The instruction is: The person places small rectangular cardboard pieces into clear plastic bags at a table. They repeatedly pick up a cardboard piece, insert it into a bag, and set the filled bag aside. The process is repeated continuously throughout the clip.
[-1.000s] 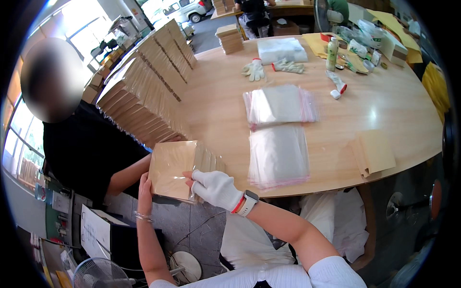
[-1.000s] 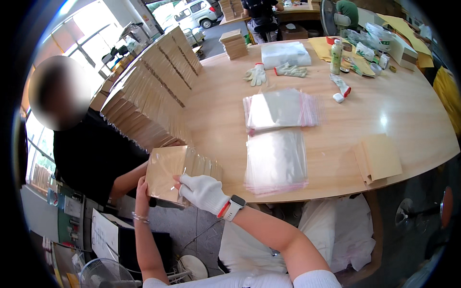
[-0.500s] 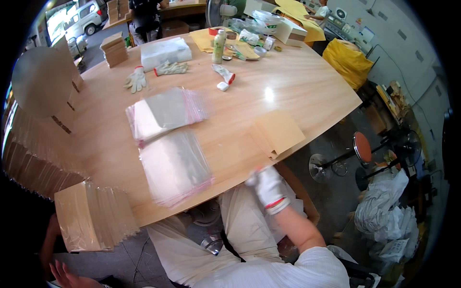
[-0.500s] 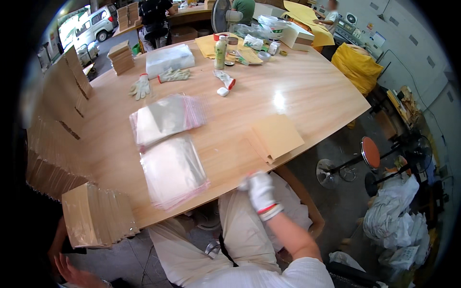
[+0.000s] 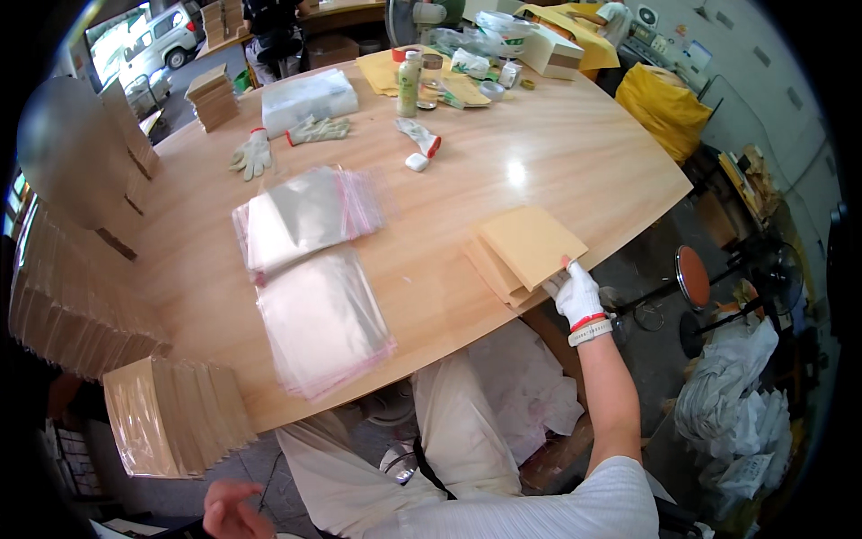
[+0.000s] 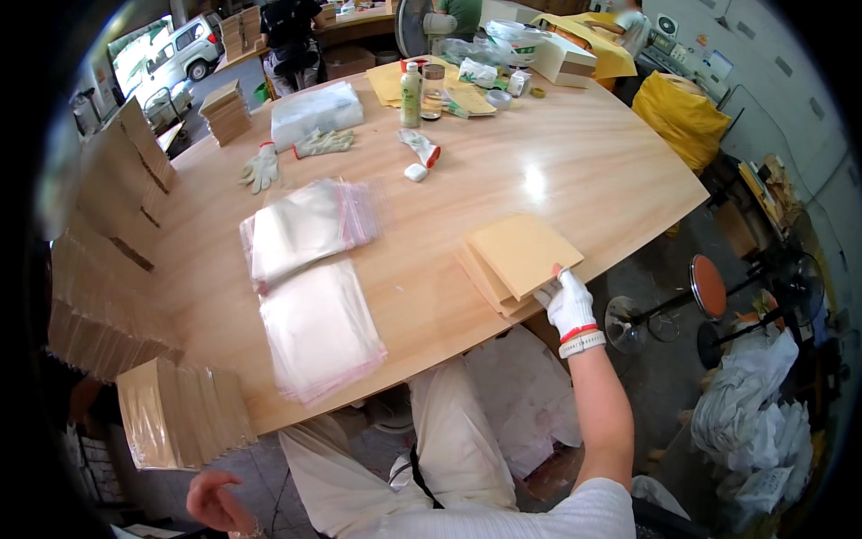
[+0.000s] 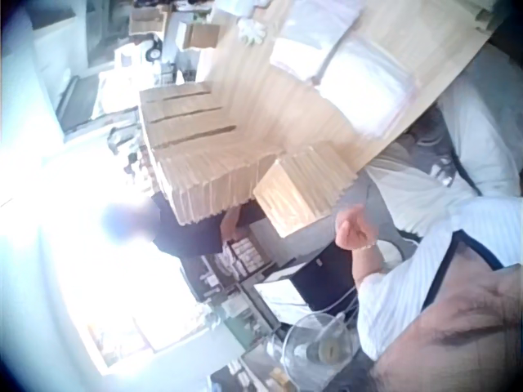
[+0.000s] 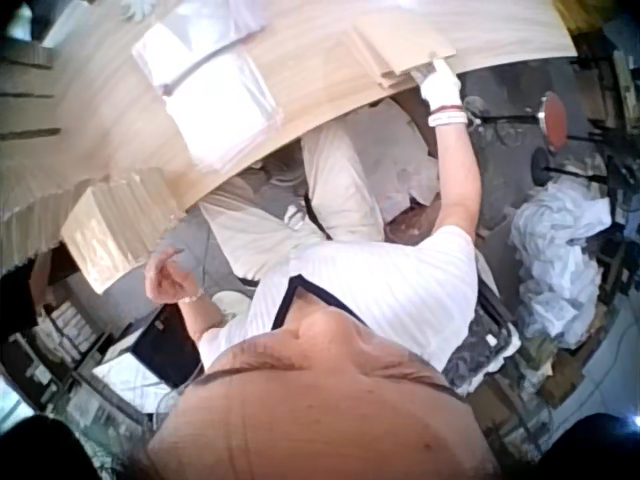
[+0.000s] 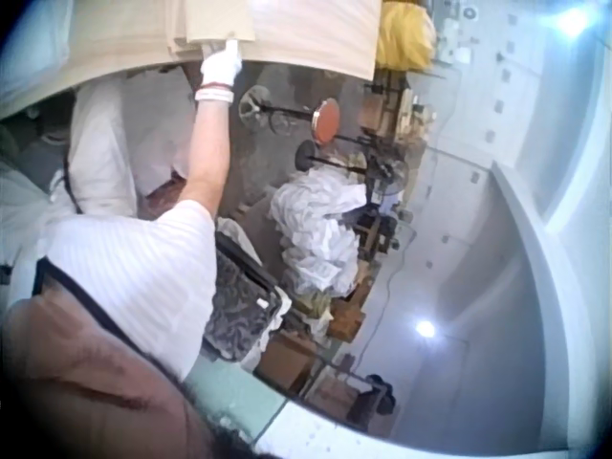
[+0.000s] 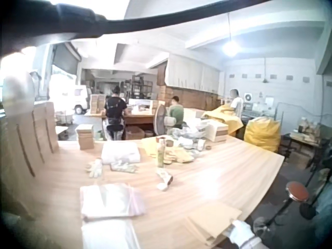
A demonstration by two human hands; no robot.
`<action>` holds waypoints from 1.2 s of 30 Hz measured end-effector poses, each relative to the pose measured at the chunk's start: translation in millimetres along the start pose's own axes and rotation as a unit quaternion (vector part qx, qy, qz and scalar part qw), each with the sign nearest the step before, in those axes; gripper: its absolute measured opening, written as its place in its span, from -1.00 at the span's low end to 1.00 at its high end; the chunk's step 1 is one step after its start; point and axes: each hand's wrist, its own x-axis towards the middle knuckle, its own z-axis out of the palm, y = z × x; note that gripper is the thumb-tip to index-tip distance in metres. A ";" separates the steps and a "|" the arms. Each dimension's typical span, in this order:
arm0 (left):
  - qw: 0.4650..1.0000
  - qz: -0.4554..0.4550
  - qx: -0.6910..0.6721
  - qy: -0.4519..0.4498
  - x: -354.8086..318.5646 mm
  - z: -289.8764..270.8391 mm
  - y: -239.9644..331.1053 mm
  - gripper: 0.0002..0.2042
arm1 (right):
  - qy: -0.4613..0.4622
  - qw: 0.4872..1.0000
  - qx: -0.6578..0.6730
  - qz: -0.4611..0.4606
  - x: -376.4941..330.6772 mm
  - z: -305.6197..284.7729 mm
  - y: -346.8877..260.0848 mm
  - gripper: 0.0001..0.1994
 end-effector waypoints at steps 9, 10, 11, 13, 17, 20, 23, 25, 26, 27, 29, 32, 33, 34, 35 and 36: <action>0.954 -0.173 0.016 -0.245 34.2 111.7 -37.9 -0.67 | -0.231 0.830 -0.385 -0.330 -93.5 68.0 -10.2 -0.77; 0.955 -0.225 -0.021 -0.195 38.5 129.4 -40.4 -0.57 | -0.269 0.823 -0.400 -0.300 -110.9 79.1 -1.8 -0.78; 0.950 -0.271 -0.064 -0.143 41.5 150.0 -42.1 -0.46 | -0.298 0.753 -0.426 -0.403 -113.7 83.7 15.4 -0.77; 0.955 -0.247 -0.123 -0.112 30.6 166.2 -67.5 -0.38 | -0.308 0.688 -0.526 -0.394 -125.8 87.5 49.5 -0.73; 0.891 -0.365 -0.226 -0.147 3.0 125.1 -109.0 -0.39 | -0.423 0.734 -0.432 -0.307 -150.1 122.4 112.2 -0.67; 0.916 -0.333 -0.177 -0.137 -30.8 105.7 -132.9 -0.49 | -0.482 0.700 -0.411 -0.329 -133.3 120.8 166.1 -0.59; 0.947 -0.279 -0.092 -0.132 -42.2 101.6 -140.7 -0.53 | -0.441 0.693 -0.458 -0.341 -141.3 124.7 179.6 -0.50; 0.961 -0.232 -0.035 -0.146 -41.6 104.9 -140.3 -0.55 | -0.439 0.701 -0.492 -0.271 -146.7 135.1 171.6 -0.39; 0.954 -0.263 -0.055 -0.135 -46.8 105.3 -143.8 -0.56 | -0.436 0.705 -0.508 -0.236 -149.2 139.4 167.5 -0.33; 0.946 -0.289 -0.076 -0.123 -47.6 108.0 -147.8 -0.56 | -0.435 0.676 -0.539 -0.251 -148.5 143.7 162.6 -0.30; 0.945 -0.292 -0.077 -0.127 -45.7 110.5 -155.2 -0.57 | -0.429 0.617 -0.598 -0.280 -144.4 151.1 151.3 -0.25; 0.951 -0.262 -0.041 -0.161 -38.9 103.9 -153.8 -0.57 | -0.491 0.564 -0.621 -0.233 -135.7 162.0 130.6 -0.28; 0.948 -0.266 -0.048 -0.168 -38.6 102.3 -154.7 -0.57 | -0.507 0.575 -0.594 -0.242 -130.6 164.4 127.3 -0.33; 0.945 -0.270 -0.056 -0.174 -38.2 102.0 -155.6 -0.57 | -0.523 0.586 -0.567 -0.251 -124.9 166.8 124.7 -0.37; 0.946 -0.273 -0.055 -0.168 -38.6 102.9 -156.3 -0.57 | -0.537 0.595 -0.538 -0.259 -121.5 169.3 123.1 -0.41; 0.945 -0.278 -0.052 -0.163 -40.7 102.3 -157.0 -0.57 | -0.539 0.592 -0.549 -0.241 -123.1 171.6 123.1 -0.47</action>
